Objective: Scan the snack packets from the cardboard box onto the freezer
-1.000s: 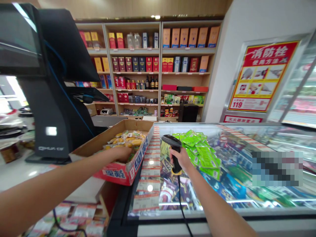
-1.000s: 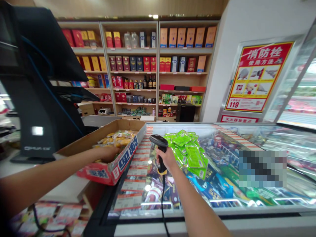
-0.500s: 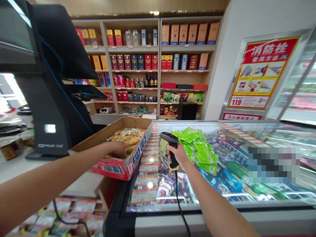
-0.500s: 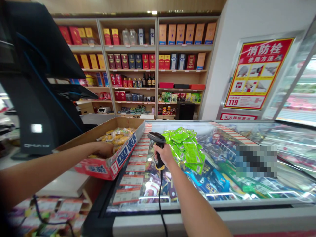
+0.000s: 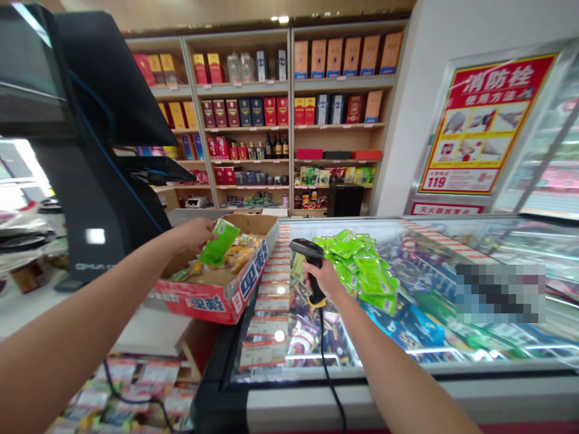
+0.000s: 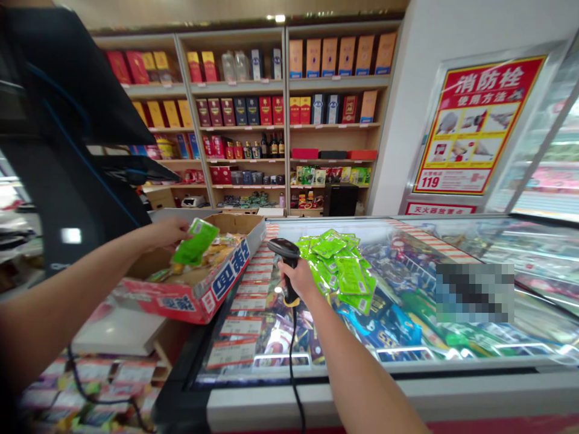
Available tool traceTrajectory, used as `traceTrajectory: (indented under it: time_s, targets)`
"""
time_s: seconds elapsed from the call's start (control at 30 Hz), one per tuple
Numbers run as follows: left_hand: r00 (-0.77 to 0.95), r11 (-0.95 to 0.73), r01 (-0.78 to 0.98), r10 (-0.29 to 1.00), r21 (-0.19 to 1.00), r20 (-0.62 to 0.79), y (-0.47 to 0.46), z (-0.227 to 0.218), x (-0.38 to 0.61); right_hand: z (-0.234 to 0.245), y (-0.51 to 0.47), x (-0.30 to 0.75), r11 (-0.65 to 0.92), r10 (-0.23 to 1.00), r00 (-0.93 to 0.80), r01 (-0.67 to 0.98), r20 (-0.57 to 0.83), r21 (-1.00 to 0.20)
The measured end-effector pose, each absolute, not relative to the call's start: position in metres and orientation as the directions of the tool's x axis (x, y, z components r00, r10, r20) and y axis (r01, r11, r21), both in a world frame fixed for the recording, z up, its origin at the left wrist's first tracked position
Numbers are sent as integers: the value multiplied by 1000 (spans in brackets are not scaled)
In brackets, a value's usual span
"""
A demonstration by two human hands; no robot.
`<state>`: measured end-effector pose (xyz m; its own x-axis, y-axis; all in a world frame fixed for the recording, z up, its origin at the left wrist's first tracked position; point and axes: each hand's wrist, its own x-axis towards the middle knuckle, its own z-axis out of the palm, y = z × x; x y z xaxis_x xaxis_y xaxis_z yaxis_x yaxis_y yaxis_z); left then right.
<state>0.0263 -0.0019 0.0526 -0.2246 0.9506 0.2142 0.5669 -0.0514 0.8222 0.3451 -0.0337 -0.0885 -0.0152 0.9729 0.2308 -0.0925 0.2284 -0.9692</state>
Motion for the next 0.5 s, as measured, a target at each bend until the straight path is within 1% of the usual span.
traceTrajectory:
  time_s: [0.03,0.1,0.17,0.2,0.23,0.27,0.37,0.43,0.5]
  targets:
    - [-235,-88,548,938,832,254,-5,57,33,-88,-34,345,228,973,-17,-97,230,-969]
    - [-218,-114,441,949,890,230,-14,58,58,-88,-33,346,234,971,-18,-107,237,-966]
    - [-199,-199,205,950,958,239,-23,44,94,-87,-33,347,247,968,-11,-122,250,-961]
    - [-196,-225,95,951,970,240,-25,32,113,-85,-32,349,252,967,-4,-133,255,-958]
    - [-208,-241,30,948,970,242,-25,18,131,-84,-32,351,259,965,4,-145,262,-955]
    - [-233,-263,10,938,965,258,-23,2,148,-82,-33,354,272,962,13,-157,273,-950]
    - [-318,-360,76,875,930,365,-7,-42,182,-73,-35,367,343,938,4,-147,346,-928]
    - [-353,-379,91,852,921,386,4,-63,191,-68,-38,379,395,914,-67,-83,400,-915]
    - [-361,-384,118,843,916,400,11,-77,192,-63,-40,389,439,888,-171,37,427,-898]
